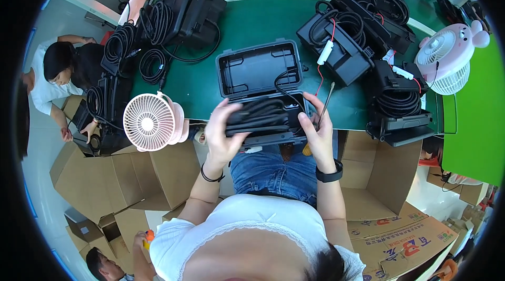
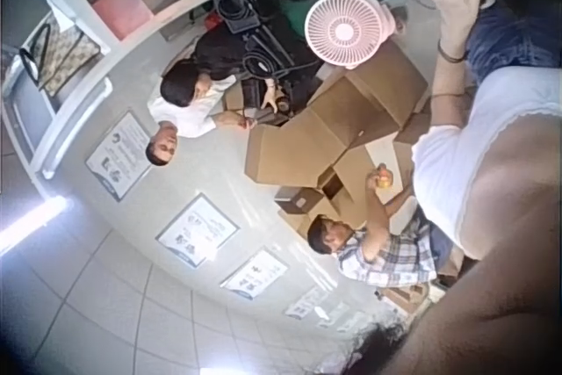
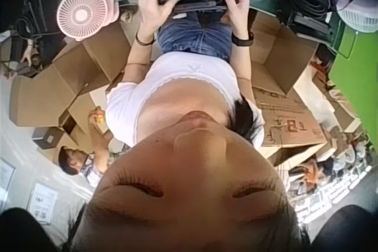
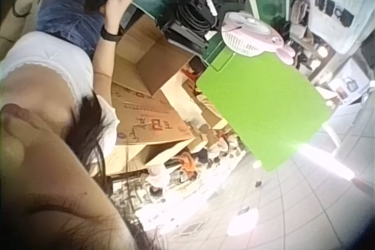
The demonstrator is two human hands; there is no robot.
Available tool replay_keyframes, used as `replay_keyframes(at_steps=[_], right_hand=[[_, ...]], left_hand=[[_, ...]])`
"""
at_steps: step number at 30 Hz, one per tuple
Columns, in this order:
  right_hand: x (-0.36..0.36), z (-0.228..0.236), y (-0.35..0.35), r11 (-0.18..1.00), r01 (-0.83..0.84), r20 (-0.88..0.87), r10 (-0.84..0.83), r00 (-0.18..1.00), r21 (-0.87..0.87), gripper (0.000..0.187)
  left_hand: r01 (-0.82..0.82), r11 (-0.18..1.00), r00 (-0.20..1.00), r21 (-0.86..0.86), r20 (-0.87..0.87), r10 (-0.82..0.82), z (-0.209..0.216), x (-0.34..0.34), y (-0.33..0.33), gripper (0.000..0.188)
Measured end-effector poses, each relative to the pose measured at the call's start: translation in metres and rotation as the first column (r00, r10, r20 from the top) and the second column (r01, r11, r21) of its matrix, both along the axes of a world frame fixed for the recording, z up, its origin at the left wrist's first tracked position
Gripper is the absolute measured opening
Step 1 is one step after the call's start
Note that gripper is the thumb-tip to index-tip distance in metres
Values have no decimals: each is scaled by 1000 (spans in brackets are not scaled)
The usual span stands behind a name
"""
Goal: Assembling solar product components by placing cables into enclosures, securing them, and packing the units into boxes.
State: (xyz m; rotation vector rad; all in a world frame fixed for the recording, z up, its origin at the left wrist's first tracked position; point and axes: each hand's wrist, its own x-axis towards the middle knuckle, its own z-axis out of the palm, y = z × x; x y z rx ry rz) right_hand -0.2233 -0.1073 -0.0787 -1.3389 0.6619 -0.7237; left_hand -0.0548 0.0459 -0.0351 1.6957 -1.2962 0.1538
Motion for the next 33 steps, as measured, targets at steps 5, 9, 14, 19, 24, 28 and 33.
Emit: replay_keyframes(at_steps=[5, 9, 14, 19, 24, 28, 33], right_hand=[[2, 5, 3, 998, 24, -8, -23, 1000, 50, 47], [5, -3, 0, 1000, 13, -36, -14, 999, -22, 42], [8, -1, 4, 1000, 18, -20, -18, 1000, 7, 38], [8, -1, 3, 1000, 14, -4, -14, 1000, 12, 37], [7, -3, 1, 1000, 20, -44, -21, 999, -21, 36], [6, 2, -1, 1000, 2, -57, -2, 998, 16, 35], [11, 2, -2, 999, 38, -16, -38, 999, -31, 33]], left_hand=[[-476, 708, 863, -523, -122, 490, -33, 14, 11, 54], [-723, 652, 529, -229, 422, 736, -39, 35, 16, 51], [-541, 758, 840, 364, 269, 471, -26, 36, 13, 85], [-378, 917, 917, 130, 193, 350, -32, 33, 25, 86], [-140, 974, 742, 178, 670, -16, -47, 32, 63, 69], [-39, 989, 774, 140, 631, -59, -28, 28, 65, 60], [13, 957, 715, 291, 666, -212, -18, 15, 58, 54]])
